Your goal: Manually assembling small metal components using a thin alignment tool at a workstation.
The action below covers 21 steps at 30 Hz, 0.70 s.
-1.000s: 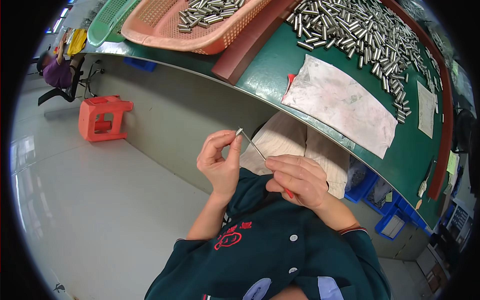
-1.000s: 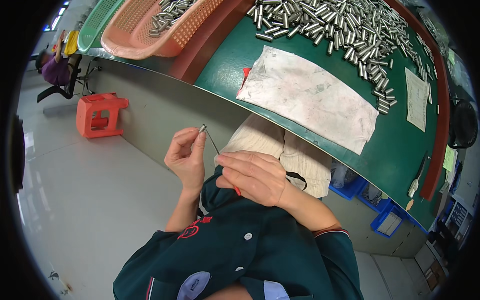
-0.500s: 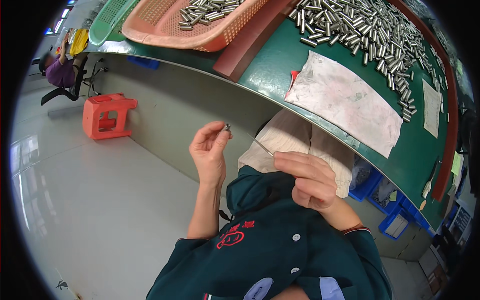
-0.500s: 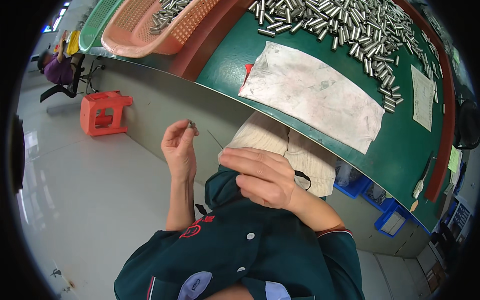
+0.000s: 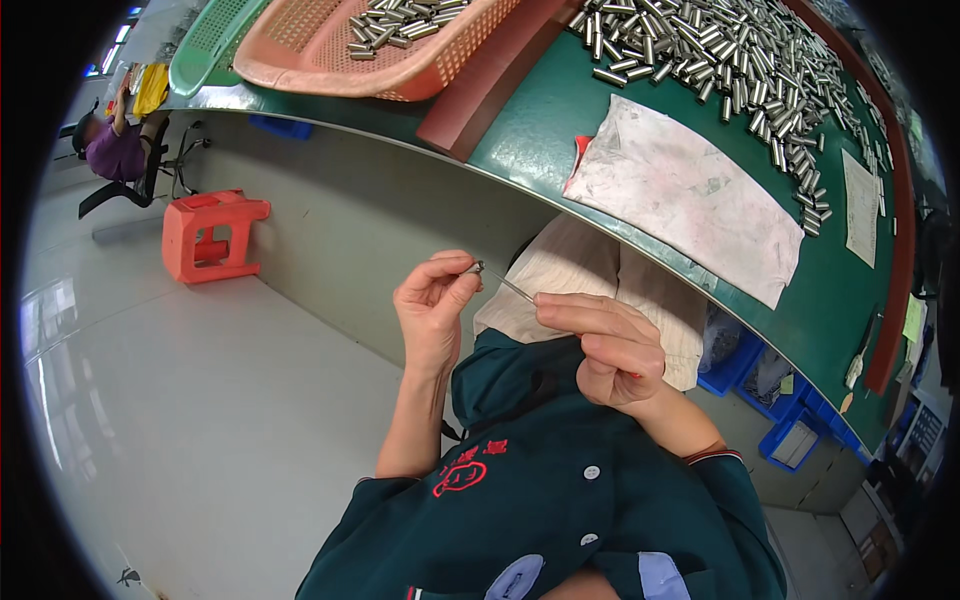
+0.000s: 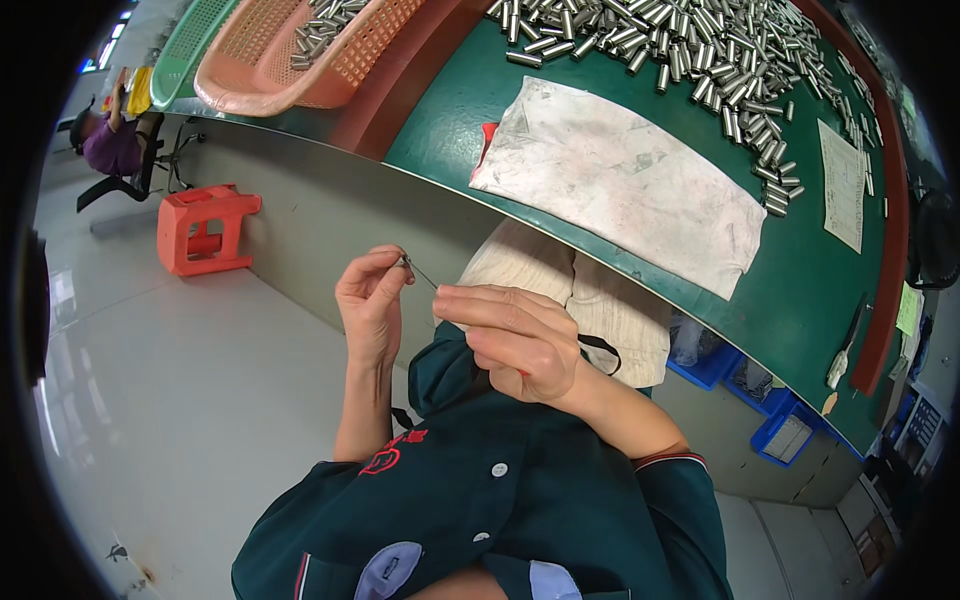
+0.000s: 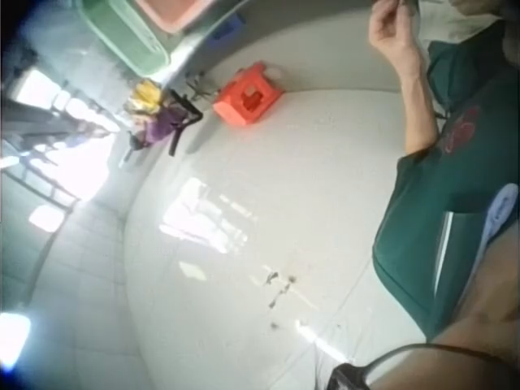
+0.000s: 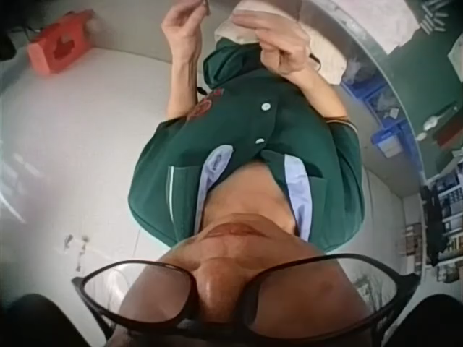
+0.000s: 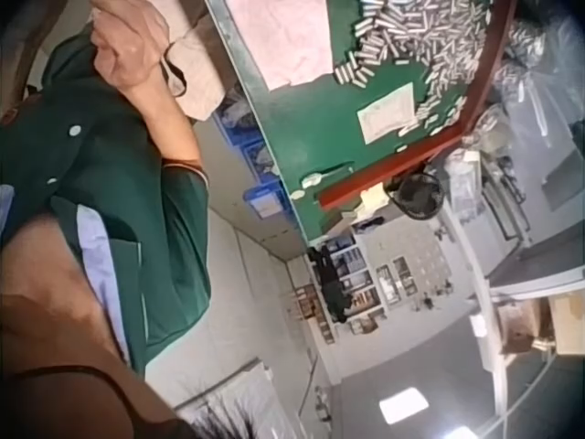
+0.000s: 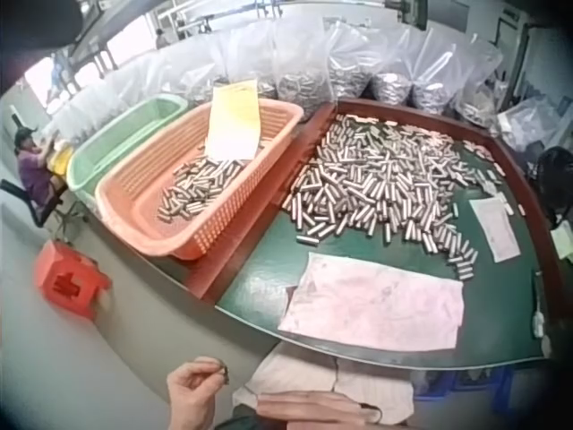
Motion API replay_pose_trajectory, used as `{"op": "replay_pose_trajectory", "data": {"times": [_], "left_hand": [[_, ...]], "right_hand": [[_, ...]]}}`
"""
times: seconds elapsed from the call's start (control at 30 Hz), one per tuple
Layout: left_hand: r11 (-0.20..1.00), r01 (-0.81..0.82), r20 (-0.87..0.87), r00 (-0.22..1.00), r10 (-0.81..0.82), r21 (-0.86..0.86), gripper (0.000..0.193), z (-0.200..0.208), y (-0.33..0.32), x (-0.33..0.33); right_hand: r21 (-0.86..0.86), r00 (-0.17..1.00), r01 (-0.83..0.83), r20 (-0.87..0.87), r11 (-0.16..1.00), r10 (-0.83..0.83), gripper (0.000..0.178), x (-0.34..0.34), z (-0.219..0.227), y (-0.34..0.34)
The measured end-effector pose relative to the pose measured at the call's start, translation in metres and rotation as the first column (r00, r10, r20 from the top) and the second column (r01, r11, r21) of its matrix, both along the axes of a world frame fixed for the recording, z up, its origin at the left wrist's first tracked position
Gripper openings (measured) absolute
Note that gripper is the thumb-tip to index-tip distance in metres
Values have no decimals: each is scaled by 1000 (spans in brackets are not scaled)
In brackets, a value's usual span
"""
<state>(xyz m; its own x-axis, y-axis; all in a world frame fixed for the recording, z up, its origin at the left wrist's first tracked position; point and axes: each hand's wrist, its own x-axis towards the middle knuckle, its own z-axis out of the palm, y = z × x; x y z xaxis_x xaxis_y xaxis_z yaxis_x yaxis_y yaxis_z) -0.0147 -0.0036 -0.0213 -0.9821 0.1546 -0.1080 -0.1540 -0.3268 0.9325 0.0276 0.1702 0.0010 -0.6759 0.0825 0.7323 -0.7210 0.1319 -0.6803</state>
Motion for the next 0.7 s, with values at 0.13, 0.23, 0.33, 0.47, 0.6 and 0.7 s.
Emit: {"op": "replay_pose_trajectory", "data": {"times": [0.13,0.23,0.33,0.47,0.6,0.7], "left_hand": [[1000,7,2,1000,-7,7,15,0,1,1],[999,-1,-24,1000,0,-39,16,-1,1,2],[987,-3,-124,992,-17,-162,16,-1,2,2],[955,-63,-237,971,-8,-291,17,-1,0,3],[906,-127,-277,961,11,-405,16,4,0,2],[863,-232,-381,923,50,-448,15,6,7,1]], "right_hand": [[50,999,4,39,999,-6,14,0,0,1],[134,999,18,36,991,-23,14,0,4,1],[147,999,38,-4,988,-38,17,-1,4,-2],[175,998,55,33,983,-61,23,2,6,3],[261,999,16,39,965,-27,35,7,16,3],[275,999,19,39,961,-31,36,7,18,3]]}}
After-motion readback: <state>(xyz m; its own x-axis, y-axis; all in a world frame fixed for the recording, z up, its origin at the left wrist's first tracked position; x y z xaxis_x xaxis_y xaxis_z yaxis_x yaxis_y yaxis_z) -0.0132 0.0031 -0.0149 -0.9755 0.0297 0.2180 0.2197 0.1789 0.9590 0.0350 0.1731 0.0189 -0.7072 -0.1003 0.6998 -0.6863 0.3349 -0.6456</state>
